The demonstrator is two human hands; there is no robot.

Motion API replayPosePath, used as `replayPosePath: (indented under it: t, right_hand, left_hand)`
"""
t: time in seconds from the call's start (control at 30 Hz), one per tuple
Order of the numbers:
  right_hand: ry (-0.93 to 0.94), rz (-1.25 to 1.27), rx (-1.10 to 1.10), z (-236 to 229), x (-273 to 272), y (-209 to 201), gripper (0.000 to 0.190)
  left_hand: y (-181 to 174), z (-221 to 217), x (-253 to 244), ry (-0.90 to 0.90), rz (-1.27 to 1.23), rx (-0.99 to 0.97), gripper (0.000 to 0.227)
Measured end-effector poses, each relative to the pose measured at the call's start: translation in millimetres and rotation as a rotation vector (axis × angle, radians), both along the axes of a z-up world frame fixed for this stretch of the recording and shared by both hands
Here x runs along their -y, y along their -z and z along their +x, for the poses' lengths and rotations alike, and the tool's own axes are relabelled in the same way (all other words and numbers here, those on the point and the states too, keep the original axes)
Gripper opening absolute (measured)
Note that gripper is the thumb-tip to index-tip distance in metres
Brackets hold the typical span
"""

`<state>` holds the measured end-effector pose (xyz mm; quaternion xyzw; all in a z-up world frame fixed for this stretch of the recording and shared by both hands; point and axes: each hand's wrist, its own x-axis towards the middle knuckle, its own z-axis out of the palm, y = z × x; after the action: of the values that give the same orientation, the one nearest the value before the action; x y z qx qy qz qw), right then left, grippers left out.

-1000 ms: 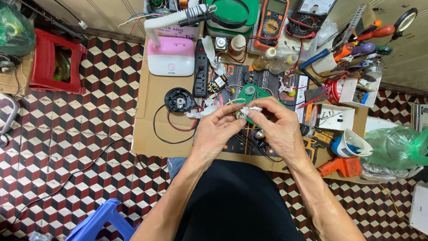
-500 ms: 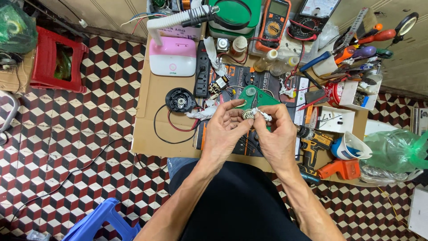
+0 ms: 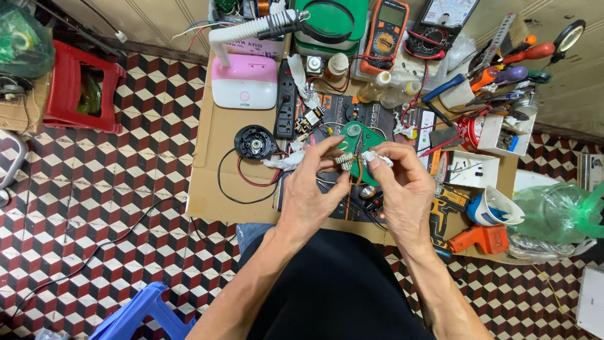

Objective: Disassembling and repairing a small electronic motor component on a workbench using tools.

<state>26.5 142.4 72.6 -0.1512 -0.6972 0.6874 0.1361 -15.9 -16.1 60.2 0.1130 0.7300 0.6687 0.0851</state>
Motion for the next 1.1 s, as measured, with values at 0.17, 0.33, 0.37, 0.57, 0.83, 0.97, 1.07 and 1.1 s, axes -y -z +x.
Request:
replayPosePath:
  t: [0.17, 0.33, 0.37, 0.57, 0.83, 0.97, 1.07, 1.1]
  right_hand:
    - [-0.005, -0.011, 0.127, 4, 2, 8, 0.011]
    - [-0.039, -0.053, 0.088, 4, 6, 9, 0.01]
    - [-0.057, -0.041, 0.048, 5, 5, 11, 0.01]
    - [-0.091, -0.005, 0.017, 7, 6, 9, 0.009]
    - [-0.147, -0.03, -0.006, 8, 9, 8, 0.009]
    - [-0.087, -0.108, 0.136, 12, 6, 21, 0.008]
    - [-0.103, -0.151, 0.209, 13, 17, 35, 0.008]
    - [-0.122, -0.169, 0.247, 13, 21, 40, 0.008]
  left_hand:
    - [4, 2, 4, 0.053, -0.056, -0.195, 0.062]
    - [4, 3, 3, 0.071, 0.043, -0.255, 0.068]
    - [4, 3, 2, 0.061, 0.086, -0.212, 0.068]
    - [3, 1, 4, 0.024, 0.109, -0.154, 0.073]
    - [14, 3, 9, 0.048, 0.138, -0.149, 0.075]
    - [16, 8, 13, 0.018, 0.07, -0.182, 0.073]
    - [24, 17, 30, 0.033, 0.001, -0.14, 0.071]
    - [28, 20, 35, 0.061, -0.01, -0.089, 0.069]
